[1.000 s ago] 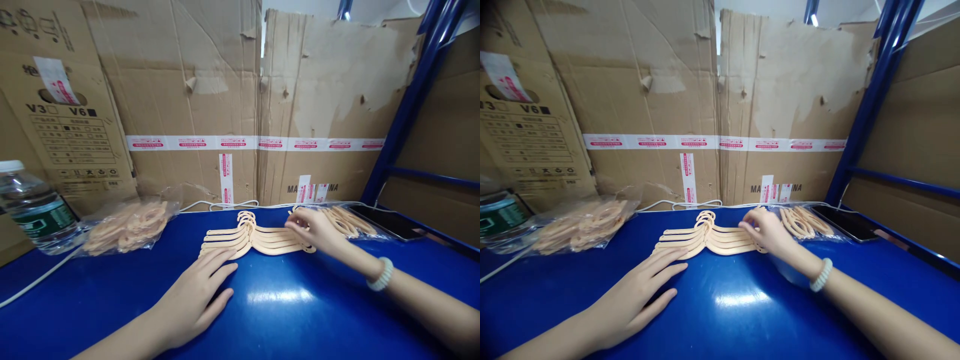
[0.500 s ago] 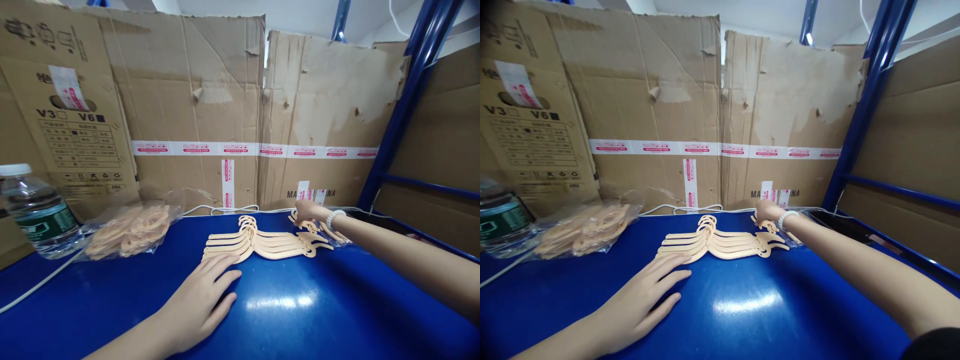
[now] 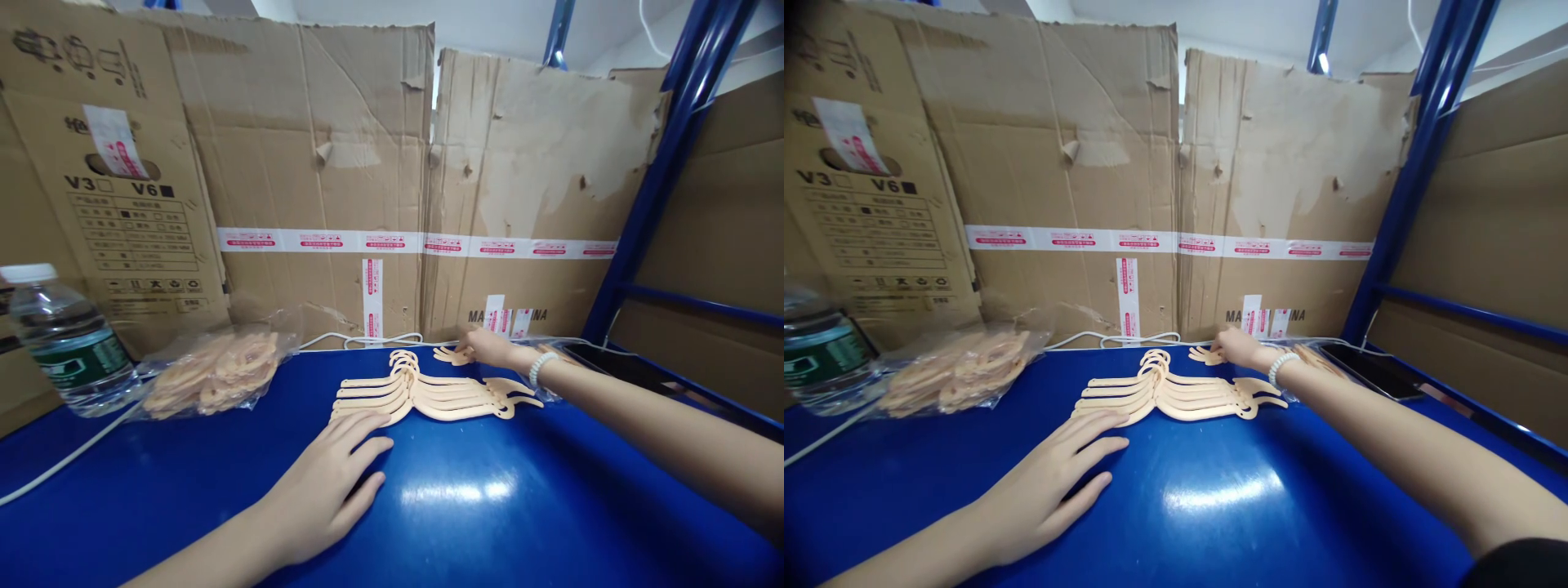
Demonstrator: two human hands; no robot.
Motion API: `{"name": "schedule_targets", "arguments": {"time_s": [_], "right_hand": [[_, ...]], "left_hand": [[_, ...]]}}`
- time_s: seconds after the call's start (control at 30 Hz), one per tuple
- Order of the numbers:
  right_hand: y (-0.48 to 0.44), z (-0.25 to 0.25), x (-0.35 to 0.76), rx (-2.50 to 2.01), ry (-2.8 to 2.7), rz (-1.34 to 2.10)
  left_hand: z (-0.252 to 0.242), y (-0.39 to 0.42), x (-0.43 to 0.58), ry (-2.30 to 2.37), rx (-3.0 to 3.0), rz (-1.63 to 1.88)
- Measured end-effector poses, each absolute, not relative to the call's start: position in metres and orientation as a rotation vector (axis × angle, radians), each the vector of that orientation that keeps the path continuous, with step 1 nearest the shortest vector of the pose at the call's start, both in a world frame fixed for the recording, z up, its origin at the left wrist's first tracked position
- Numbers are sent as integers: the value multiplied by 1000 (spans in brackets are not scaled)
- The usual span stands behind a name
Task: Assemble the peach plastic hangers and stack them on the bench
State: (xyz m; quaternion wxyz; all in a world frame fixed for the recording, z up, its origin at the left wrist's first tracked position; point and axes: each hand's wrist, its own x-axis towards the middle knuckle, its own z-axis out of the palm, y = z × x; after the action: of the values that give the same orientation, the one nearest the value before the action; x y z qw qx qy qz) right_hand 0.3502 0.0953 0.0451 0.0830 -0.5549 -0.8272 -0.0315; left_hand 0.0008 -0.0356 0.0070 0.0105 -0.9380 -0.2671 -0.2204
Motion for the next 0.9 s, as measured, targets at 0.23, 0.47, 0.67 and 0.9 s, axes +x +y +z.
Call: {"name": "schedule_targets", "arguments": {"time_s": [0.23,0.47,0.67,0.9], "right_hand": [[87,59,351,-1604,-2398,-39],[0,18,312,-1513,-2421,27],[-10,-1,310,-1431,-2556,42],[15,5,321,-1407,-2604,81]], "left_hand": [[8,-36,1,-867,-2908,-658],[2,-20,2,-1180,-2737,-558],[8,1,13,-1541,-2769,-264],[6,14,33,-1624,-2694,-343]]}}
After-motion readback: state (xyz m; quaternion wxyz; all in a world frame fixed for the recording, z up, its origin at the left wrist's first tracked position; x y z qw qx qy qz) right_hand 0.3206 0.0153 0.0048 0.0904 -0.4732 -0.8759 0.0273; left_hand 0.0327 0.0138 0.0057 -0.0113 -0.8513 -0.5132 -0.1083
